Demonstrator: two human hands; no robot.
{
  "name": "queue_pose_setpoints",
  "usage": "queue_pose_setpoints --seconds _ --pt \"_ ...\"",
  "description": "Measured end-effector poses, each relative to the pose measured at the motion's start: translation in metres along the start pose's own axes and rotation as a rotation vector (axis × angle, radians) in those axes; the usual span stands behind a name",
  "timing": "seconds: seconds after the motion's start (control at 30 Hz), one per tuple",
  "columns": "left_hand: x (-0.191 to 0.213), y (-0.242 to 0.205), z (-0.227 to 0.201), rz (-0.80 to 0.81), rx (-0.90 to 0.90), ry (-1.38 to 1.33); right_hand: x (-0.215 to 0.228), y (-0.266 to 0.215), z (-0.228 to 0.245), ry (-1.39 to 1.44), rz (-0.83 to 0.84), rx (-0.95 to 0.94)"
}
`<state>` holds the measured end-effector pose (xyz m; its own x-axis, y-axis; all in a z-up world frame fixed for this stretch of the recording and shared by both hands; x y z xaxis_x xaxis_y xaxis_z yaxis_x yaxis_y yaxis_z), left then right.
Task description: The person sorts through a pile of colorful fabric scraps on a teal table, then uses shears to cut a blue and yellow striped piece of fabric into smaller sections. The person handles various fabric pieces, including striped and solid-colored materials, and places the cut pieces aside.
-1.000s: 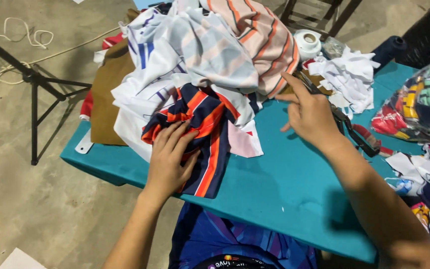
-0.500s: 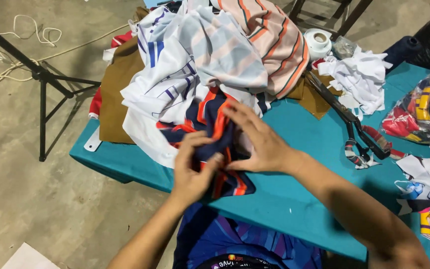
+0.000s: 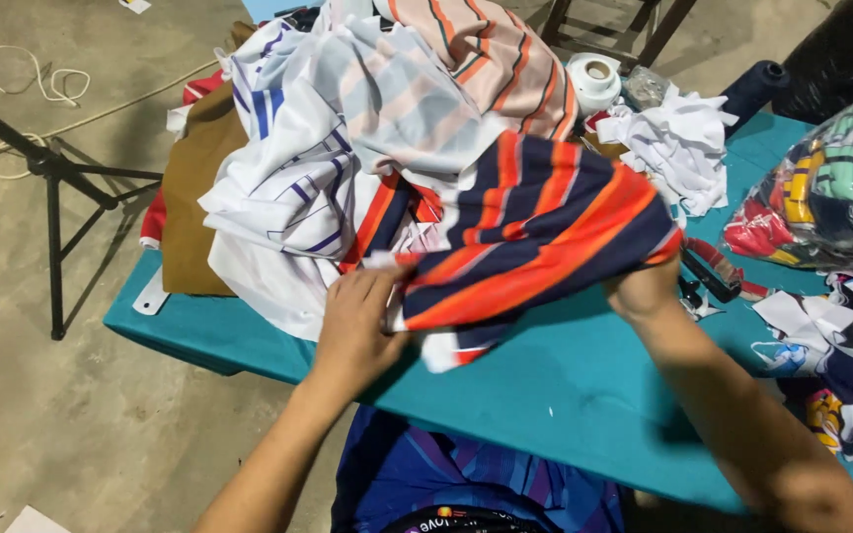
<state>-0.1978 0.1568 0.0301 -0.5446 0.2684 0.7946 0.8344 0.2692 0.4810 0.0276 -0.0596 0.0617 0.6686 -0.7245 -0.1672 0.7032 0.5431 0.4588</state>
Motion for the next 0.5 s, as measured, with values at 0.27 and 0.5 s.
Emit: queue_pose_setpoints --seconds 0.27,0.5 --pt "0.001 0.010 -0.023 0.215 0.067 -0.377 0.029 -0.024 -0.004 -0.498 0.144 0.022" --pt "-0.002 0.033 -0.069 0.231 0.064 -0.456 -0.032 -0.059 -0.021 -0.934 0.480 0.118"
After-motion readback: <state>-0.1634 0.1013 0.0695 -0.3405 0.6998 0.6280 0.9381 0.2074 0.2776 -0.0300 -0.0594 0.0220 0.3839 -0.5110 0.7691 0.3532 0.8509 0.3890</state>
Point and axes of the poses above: each hand's wrist, its own y-axis towards the middle knuckle, its own x-axis out of the back of the hand, z = x × y, the point moved 4 cm from there along y, towards the middle knuckle, and after that the axes turned 15 degrees about y, right-handed, at the moved point
